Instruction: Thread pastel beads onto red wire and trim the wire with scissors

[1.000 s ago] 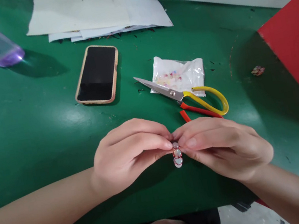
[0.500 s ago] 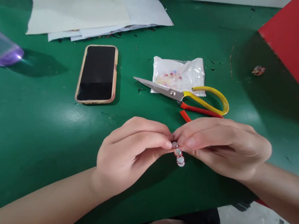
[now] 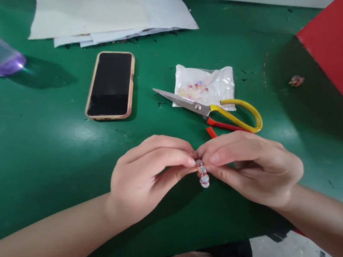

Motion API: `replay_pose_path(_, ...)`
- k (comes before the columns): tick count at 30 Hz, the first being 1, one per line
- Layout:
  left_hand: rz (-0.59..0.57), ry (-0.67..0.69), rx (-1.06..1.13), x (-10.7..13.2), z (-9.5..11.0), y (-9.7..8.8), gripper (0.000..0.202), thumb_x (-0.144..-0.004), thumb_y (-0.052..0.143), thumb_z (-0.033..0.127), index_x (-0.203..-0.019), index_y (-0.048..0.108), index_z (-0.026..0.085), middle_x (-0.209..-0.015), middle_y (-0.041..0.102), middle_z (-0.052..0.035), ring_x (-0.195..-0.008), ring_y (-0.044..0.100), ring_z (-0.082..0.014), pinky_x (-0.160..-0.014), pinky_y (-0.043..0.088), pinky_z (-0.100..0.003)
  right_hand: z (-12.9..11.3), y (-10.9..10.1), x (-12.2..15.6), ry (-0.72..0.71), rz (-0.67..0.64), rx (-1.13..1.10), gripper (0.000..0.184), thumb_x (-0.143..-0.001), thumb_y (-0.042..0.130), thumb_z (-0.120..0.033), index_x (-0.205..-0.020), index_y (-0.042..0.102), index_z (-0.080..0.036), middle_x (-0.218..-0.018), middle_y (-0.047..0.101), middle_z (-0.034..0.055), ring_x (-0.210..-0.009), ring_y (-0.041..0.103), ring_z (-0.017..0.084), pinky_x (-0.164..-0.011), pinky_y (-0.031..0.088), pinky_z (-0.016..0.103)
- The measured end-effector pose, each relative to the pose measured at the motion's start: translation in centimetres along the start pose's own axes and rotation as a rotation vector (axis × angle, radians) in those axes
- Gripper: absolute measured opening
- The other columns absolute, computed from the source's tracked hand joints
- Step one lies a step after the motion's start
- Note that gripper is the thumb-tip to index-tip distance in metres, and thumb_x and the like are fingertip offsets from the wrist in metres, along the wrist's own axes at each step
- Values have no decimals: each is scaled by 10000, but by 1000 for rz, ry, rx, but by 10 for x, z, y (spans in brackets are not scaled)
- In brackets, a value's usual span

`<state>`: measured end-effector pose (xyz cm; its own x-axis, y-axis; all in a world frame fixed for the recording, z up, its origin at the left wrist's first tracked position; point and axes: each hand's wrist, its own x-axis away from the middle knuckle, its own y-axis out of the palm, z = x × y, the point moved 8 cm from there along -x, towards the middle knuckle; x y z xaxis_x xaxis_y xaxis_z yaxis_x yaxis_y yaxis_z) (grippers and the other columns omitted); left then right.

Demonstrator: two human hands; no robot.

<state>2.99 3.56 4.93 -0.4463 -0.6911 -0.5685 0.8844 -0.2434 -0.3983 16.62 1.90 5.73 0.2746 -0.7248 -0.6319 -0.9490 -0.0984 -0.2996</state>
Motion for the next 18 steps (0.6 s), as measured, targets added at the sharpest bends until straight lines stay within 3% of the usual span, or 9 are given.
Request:
replay_pose_path(7, -15, 30, -28, -2, 3, -1, 106, -835, 670, 94, -889, 673, 185, -895, 749, -58, -820, 703, -135, -738, 617, -242, 14, -1, 3, 138, 10, -8, 309, -729, 704, 11, -972, 674, -178, -849, 710, 45, -790, 700, 156, -724, 612, 283)
replay_pose_path(12, -21, 69, -42, -1, 5, -2, 96, -832, 676, 95, -891, 671, 170, -882, 743, -66, -813, 695, -135, -742, 604, -260, 6, 2, 1, 52, -23, 51, 322, -722, 697, 16, -992, 669, -156, -834, 714, 53, -779, 700, 149, -693, 605, 250)
replay_pose_path(18, -19, 70, -52, -1, 5, -1, 85, -849, 665, 124, -896, 654, 194, -831, 746, -46, -753, 702, -137, -708, 590, -276, -1, 1, -1, -24, 8, 45, 322, -681, 713, 49, -959, 661, -105, -819, 713, 81, -792, 711, 180, -704, 625, 298)
